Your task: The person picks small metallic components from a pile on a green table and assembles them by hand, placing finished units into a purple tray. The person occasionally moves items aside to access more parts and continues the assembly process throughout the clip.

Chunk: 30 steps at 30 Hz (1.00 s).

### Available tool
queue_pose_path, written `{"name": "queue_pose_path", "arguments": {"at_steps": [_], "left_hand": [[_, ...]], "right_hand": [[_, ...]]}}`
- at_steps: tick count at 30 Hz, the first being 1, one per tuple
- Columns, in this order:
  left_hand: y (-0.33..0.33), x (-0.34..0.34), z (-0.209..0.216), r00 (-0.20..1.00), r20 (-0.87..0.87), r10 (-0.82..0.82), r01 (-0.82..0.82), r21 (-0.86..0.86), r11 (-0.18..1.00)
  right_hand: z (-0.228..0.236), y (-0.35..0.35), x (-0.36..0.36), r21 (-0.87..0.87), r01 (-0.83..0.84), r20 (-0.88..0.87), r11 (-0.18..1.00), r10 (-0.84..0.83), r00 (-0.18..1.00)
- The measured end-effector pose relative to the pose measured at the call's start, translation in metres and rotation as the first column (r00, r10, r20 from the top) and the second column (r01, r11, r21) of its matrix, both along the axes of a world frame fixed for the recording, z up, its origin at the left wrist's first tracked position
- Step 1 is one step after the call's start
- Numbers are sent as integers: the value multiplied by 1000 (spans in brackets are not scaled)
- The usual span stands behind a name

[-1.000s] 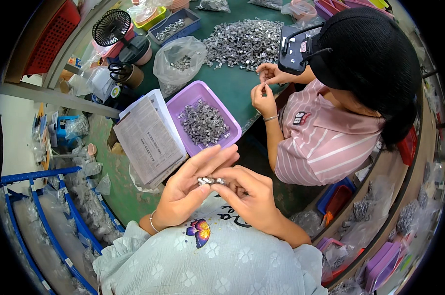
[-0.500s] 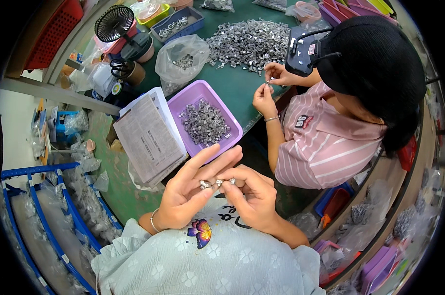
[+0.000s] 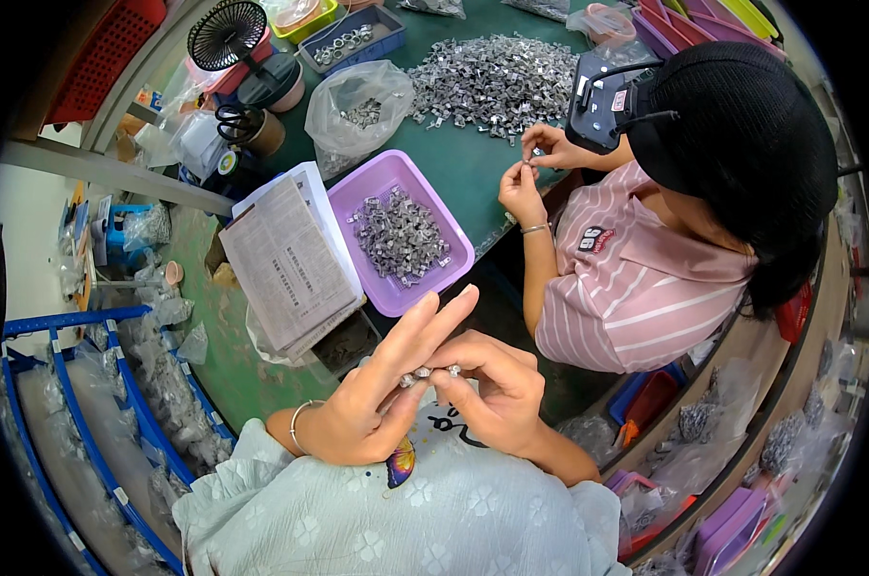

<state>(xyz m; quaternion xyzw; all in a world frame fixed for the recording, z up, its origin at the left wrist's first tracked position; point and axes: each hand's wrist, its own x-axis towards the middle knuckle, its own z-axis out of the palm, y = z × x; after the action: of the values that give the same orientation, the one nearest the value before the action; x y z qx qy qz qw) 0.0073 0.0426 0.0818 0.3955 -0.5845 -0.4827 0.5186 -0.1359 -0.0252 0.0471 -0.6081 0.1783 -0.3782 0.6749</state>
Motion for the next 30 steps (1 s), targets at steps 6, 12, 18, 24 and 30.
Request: {"name": "queue_pose_path", "arguments": {"at_steps": [6,12,18,24,30], "left_hand": [[-2,0,0,997,78,2,0,-24,1000],[-4,-3,-3,996,76,42,-36,-80,996],[-6,-1,-5,999,32,-18,21,-82,996],[-8,-2,-4,998,-31,-47,43,-113,993],[-8,-4,-7,999,-22,-41,40,-64,997]], "right_hand": [[3,-2,0,-99,22,-76,995,-29,997],[8,-6,1,-261,30,-142,965,-69,987],[12,-9,-1,-403,27,-187,915,-111,976],[9,-9,0,-471,62,-125,880,-136,983],[5,-12,-2,-683,86,-73,725,-185,980]]}}
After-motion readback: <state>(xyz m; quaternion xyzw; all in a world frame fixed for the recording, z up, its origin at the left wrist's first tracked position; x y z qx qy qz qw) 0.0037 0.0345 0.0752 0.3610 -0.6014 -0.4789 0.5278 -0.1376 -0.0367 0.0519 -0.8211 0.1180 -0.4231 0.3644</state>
